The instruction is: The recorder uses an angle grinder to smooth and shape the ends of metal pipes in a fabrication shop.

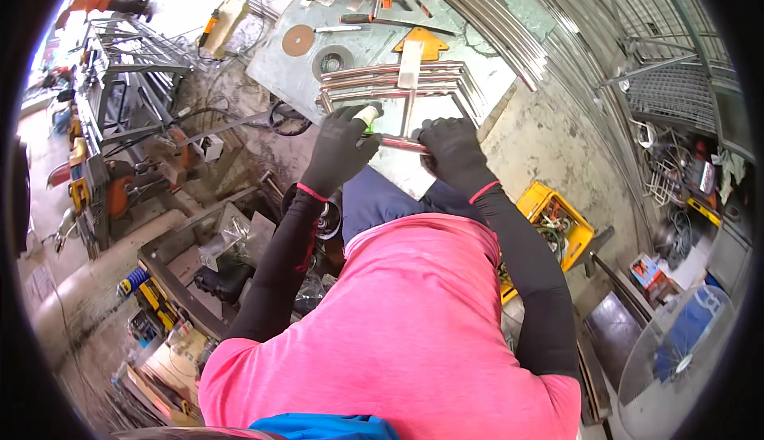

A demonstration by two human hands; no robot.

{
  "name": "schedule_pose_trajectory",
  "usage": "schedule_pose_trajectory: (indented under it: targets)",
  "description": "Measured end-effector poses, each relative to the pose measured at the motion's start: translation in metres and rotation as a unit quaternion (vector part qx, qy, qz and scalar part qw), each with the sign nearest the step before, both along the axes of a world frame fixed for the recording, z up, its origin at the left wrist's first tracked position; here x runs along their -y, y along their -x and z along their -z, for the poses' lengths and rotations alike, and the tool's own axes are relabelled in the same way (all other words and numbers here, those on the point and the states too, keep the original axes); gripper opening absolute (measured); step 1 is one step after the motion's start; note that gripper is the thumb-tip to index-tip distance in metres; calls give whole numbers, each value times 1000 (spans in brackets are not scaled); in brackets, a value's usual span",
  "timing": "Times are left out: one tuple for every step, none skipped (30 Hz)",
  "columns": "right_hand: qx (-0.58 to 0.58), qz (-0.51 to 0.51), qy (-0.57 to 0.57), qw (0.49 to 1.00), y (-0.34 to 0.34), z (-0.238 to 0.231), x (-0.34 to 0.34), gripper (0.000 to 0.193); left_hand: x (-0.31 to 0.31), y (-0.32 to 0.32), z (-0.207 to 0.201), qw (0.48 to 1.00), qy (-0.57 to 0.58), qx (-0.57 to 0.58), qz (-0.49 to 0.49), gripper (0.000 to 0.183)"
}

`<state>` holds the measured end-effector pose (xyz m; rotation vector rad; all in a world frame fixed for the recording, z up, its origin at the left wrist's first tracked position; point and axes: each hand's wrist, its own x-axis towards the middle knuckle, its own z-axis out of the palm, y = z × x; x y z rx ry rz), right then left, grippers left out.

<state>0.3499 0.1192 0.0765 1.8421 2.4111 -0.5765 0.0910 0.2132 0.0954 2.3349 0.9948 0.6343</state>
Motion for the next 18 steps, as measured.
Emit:
schedule_pose_trajectory:
  targets:
    - [-53,-16,-85,995,-6,7,8,32,8,-13,-2,1000,11,-2,-13,43]
    - [-105,-32,-168,980,-12,14,16,33,11,-28,-4,996,60,1,-69,41]
    - [-102,-37,-139,984,-14,18,23,36,13,-41,-6,986,114,2,-125,40]
    - [-95,-42,-116,988,-18,19,22,38,9,-54,-16,970,161,7,-179,39]
    - [-88,-47,-92,991,-22,19,23,40,2,-61,-30,911,365,1,-191,46]
    - [-89,-60,-126,986,-24,17,20,39,-1,-63,-22,895,393,68,-201,46]
    - [-92,-73,-158,980,-23,13,22,39,-1,-61,0,873,420,135,-208,47]
    - [-93,-83,-184,975,-24,10,27,38,4,-62,17,844,450,201,-211,47]
    - [-135,-98,-222,960,-29,5,29,30,10,-72,14,792,503,292,-188,48]
    - [-132,-97,-220,962,-32,1,29,31,9,-76,10,770,540,299,-161,50]
    - [-129,-96,-217,963,-34,-3,28,33,5,-79,5,747,575,305,-133,52]
    - [-126,-93,-211,965,-37,-3,28,34,5,-86,-6,720,612,309,-105,54]
    - [-125,-75,-205,968,-39,-1,26,32,9,-92,-18,736,594,309,-99,52]
    - [-142,-45,-186,971,-41,-1,29,32,14,-94,-19,761,566,304,-90,51]
    - [-158,-18,-171,972,-42,-1,28,31,16,-94,-24,788,532,301,-81,50]
    - [-174,8,-155,972,-43,-2,26,31,18,-93,-28,813,496,297,-72,48]
    - [-178,25,-126,976,-45,2,25,31,18,-86,-13,852,432,282,-90,50]
    - [-186,26,-85,979,-52,3,25,35,19,-88,-22,850,448,271,-62,47]
